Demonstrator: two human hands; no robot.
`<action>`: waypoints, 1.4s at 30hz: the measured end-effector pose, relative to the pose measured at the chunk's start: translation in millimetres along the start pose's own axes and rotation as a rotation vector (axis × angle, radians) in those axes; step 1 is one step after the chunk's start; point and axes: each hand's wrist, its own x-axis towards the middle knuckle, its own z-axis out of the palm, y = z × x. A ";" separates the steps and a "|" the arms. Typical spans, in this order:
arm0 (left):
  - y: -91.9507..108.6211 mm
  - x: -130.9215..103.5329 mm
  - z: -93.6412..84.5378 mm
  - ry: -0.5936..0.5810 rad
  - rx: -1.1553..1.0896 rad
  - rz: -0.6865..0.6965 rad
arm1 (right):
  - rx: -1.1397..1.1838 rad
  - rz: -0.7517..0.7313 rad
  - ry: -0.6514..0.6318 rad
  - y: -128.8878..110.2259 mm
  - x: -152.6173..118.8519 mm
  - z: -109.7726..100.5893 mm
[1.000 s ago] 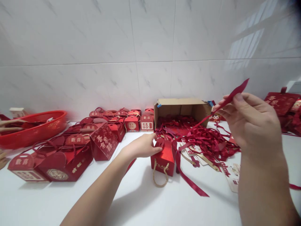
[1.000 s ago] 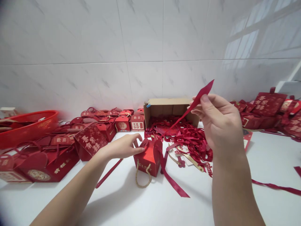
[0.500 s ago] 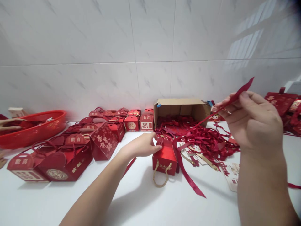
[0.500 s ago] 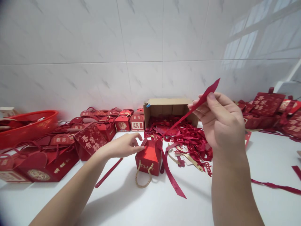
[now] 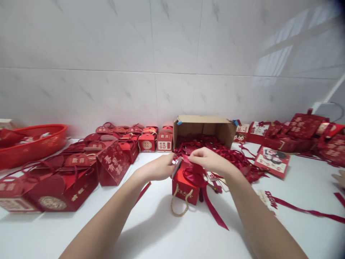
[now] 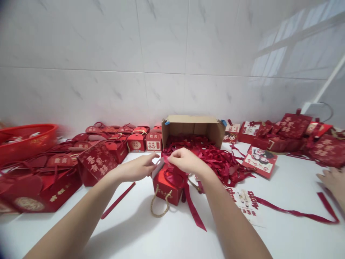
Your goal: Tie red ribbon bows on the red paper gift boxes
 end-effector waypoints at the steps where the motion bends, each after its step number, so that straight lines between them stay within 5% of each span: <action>1: -0.1 0.4 1.0 0.017 0.000 -0.004 | 0.011 -0.033 0.144 2.1 4.3 3.3; 5: -2.0 3.4 6.3 0.073 0.022 -0.030 | 0.072 -0.211 1.164 14.6 13.2 -0.1; 7: -2.8 5.2 8.6 0.076 0.041 -0.024 | 0.091 -0.226 1.415 23.5 8.2 -10.1; 13: -0.1 6.1 7.8 0.038 0.095 0.007 | 0.029 -0.149 1.751 37.0 -30.1 -45.0; 17: 1.3 3.6 5.0 -0.011 0.075 0.015 | -0.088 -0.083 1.988 28.3 -42.7 -44.2; 23: -2.5 4.3 3.9 -0.042 0.063 0.034 | -0.224 -0.023 1.818 5.7 -35.6 -16.8; 27: -0.9 6.1 2.1 -0.063 0.061 0.026 | -0.224 -0.080 2.032 -12.3 -45.0 -3.4; 30: -0.8 5.9 0.2 -0.057 0.087 0.028 | -0.296 -0.155 1.834 -17.3 -37.0 1.3; 35: -3.3 4.1 0.1 -0.040 0.128 0.051 | -0.120 -0.270 1.031 -21.7 -11.0 -19.6; 40: -2.1 1.6 2.8 0.019 0.174 0.114 | -0.146 -0.099 0.214 -41.4 -20.2 -38.7; 42: -1.3 -0.1 2.4 0.014 0.173 0.113 | -0.223 -0.024 0.000 -41.3 -23.4 -37.2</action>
